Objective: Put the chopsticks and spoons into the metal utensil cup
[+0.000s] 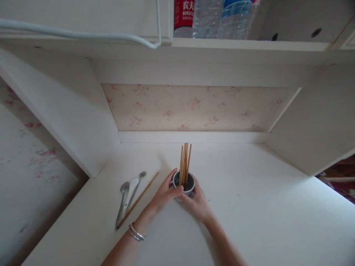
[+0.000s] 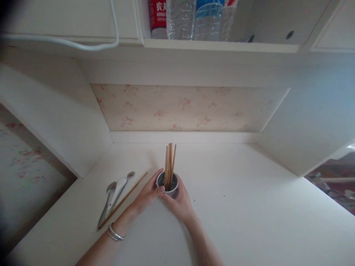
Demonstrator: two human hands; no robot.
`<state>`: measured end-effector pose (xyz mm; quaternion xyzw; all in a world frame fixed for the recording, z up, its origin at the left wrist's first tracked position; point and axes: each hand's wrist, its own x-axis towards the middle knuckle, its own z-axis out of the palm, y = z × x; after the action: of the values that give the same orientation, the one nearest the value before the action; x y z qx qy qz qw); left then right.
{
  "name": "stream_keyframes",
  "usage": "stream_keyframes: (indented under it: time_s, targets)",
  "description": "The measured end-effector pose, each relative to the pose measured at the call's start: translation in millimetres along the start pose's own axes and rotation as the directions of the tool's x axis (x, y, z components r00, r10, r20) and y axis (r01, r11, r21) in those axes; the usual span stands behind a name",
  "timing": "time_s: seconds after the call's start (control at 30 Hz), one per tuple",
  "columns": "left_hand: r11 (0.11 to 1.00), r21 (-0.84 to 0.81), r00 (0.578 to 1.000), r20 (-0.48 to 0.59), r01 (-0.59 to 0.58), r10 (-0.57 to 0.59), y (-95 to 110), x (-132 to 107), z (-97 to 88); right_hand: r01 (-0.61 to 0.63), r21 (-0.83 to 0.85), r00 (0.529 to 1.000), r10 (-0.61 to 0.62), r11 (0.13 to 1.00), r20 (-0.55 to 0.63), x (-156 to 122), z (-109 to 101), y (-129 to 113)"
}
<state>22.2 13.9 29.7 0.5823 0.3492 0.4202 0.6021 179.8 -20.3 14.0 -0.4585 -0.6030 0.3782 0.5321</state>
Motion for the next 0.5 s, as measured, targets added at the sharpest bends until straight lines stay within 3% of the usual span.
stream_keyframes:
  time_s: [0.1,0.23,0.37,0.43,0.5]
  targets:
    - [0.992,-0.114,0.997,0.046,-0.054,0.060,-6,-3,5.6,0.031,0.016,0.999,-0.032,0.999,0.028,-3,1,4]
    - [0.989,-0.100,0.994,-0.005,-0.111,0.111,-4,-1,11.3,0.004,-0.023,1.000,-0.004,1.000,0.023,-12,1,14]
    - [0.990,-0.072,0.992,-0.043,-0.125,0.122,-9,1,12.7,0.042,-0.042,0.974,-0.050,0.998,-0.221,-23,6,11]
    - [0.989,-0.073,0.991,-0.042,-0.130,0.127,-14,2,12.1,0.097,-0.113,0.912,-0.133,0.989,-0.388,-25,14,-2]
    - [0.986,-0.075,0.989,-0.022,-0.149,0.148,-17,1,10.3,0.120,-0.257,0.862,-0.229,0.959,-0.451,-25,27,-23]
